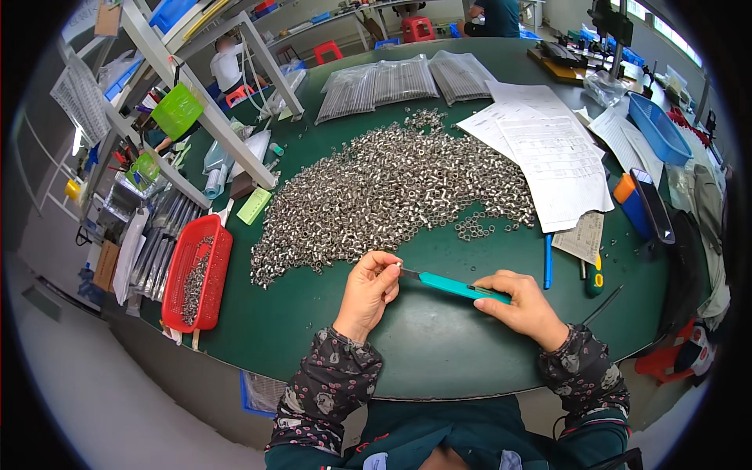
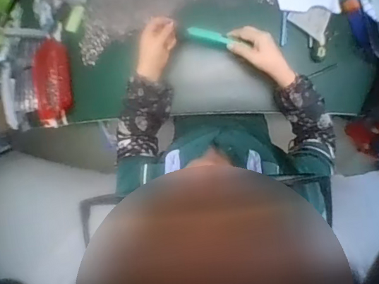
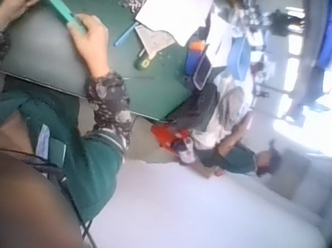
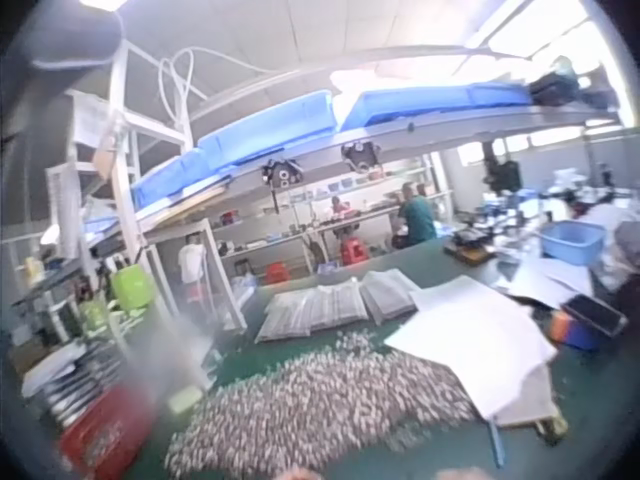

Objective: Scraping small metal components using a utility knife at a workbench.

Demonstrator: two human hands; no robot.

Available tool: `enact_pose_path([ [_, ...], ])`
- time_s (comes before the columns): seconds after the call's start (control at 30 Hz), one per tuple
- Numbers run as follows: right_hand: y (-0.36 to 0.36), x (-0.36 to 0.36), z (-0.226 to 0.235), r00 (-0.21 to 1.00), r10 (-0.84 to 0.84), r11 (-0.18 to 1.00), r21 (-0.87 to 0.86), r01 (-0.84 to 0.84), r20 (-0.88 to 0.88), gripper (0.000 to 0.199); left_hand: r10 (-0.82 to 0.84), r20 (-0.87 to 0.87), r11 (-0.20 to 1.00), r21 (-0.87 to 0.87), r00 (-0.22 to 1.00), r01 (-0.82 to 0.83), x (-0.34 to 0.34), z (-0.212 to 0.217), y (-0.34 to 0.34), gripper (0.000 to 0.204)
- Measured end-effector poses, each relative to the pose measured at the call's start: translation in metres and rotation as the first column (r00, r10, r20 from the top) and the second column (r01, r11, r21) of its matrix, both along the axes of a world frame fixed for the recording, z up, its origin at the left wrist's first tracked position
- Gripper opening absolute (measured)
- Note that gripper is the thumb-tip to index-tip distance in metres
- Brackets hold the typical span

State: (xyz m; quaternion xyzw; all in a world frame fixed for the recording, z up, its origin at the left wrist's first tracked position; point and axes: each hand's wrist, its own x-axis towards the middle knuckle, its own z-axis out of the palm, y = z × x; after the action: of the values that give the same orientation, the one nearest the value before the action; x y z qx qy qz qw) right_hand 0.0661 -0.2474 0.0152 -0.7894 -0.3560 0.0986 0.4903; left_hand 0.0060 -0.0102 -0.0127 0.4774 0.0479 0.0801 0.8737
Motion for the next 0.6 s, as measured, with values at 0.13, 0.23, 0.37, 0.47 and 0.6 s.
enact_pose_path([
  [0.13, 0.000, -0.007, 0.005, 0.982, -0.066, 0.997, -0.019, 0.070, 0.179, 0.026, 0.020, -0.027, 0.992, 0.125, 0.999, -0.016, 0.000, 0.000, 0.001, 0.007],
  [0.23, 0.006, -0.015, 0.006, 0.886, -0.122, 0.989, -0.022, 0.147, 0.448, 0.026, 0.027, -0.053, 0.998, 0.060, 0.998, -0.024, 0.000, -0.002, 0.001, 0.006],
  [0.37, 0.005, -0.012, 0.008, 0.802, -0.264, 0.963, 0.092, 0.255, 0.537, 0.029, 0.037, -0.081, 0.999, -0.026, 0.996, -0.039, -0.001, -0.003, 0.004, 0.008],
  [0.47, 0.004, -0.010, 0.004, 0.840, -0.240, 0.969, 0.075, 0.234, 0.487, 0.027, 0.020, -0.063, 1.000, -0.019, 0.998, -0.021, 0.000, 0.000, 0.004, 0.010],
  [0.6, 0.005, -0.010, 0.002, 0.864, -0.203, 0.978, 0.057, 0.200, 0.460, 0.027, 0.006, -0.063, 1.000, -0.015, 0.998, -0.007, 0.000, 0.002, 0.004, 0.012],
])
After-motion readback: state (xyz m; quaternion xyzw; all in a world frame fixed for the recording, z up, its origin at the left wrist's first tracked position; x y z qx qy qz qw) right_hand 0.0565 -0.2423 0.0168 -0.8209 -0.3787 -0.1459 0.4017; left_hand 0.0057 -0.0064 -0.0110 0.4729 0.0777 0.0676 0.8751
